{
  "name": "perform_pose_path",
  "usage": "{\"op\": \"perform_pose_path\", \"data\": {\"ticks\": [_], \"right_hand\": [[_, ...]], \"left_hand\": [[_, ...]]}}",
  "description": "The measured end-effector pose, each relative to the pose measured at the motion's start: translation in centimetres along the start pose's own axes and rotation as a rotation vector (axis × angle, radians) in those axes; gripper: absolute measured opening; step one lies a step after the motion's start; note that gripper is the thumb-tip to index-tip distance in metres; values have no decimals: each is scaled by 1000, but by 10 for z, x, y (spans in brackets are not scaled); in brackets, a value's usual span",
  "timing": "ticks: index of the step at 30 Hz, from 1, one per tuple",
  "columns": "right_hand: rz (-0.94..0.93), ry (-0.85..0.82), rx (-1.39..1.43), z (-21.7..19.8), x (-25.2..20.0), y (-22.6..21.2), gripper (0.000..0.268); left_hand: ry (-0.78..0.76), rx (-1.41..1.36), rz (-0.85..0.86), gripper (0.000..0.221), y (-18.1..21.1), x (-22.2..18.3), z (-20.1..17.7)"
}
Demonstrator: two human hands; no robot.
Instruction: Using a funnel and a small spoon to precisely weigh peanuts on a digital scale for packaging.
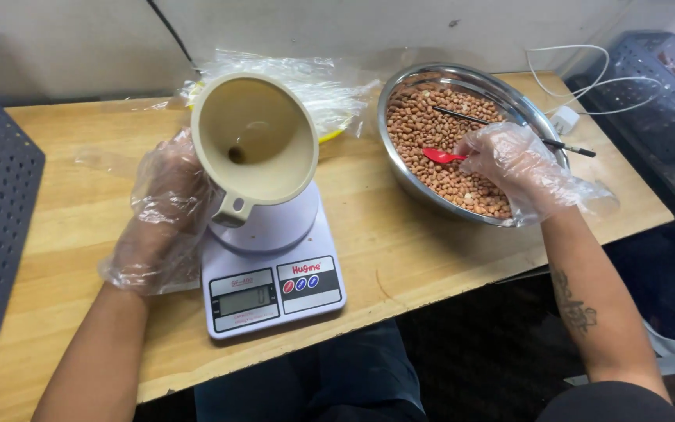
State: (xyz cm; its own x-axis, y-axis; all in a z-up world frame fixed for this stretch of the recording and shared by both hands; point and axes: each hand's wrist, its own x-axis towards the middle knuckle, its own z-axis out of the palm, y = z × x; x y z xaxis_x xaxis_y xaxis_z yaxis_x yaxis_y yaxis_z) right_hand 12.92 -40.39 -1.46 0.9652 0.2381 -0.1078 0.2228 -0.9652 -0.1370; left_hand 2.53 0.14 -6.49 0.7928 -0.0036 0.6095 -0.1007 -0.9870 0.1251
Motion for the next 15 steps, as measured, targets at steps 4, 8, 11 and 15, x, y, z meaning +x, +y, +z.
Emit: {"op": "perform_pose_path", "data": {"ticks": [4, 8, 11, 15], "right_hand": [[-85, 219, 463, -28, -28, -27, 23], [-239, 521, 235, -7, 36, 29, 13], [-571, 477, 561, 3, 27, 13, 20], [-110, 176, 464, -5, 11, -12, 14]], "left_hand": [[1, 42, 31, 8, -20, -3, 20], [-4, 241, 64, 11, -35, -5, 35], [18, 170, 27, 11, -32, -5, 32], [10, 229, 11, 14, -46, -7, 55]]}}
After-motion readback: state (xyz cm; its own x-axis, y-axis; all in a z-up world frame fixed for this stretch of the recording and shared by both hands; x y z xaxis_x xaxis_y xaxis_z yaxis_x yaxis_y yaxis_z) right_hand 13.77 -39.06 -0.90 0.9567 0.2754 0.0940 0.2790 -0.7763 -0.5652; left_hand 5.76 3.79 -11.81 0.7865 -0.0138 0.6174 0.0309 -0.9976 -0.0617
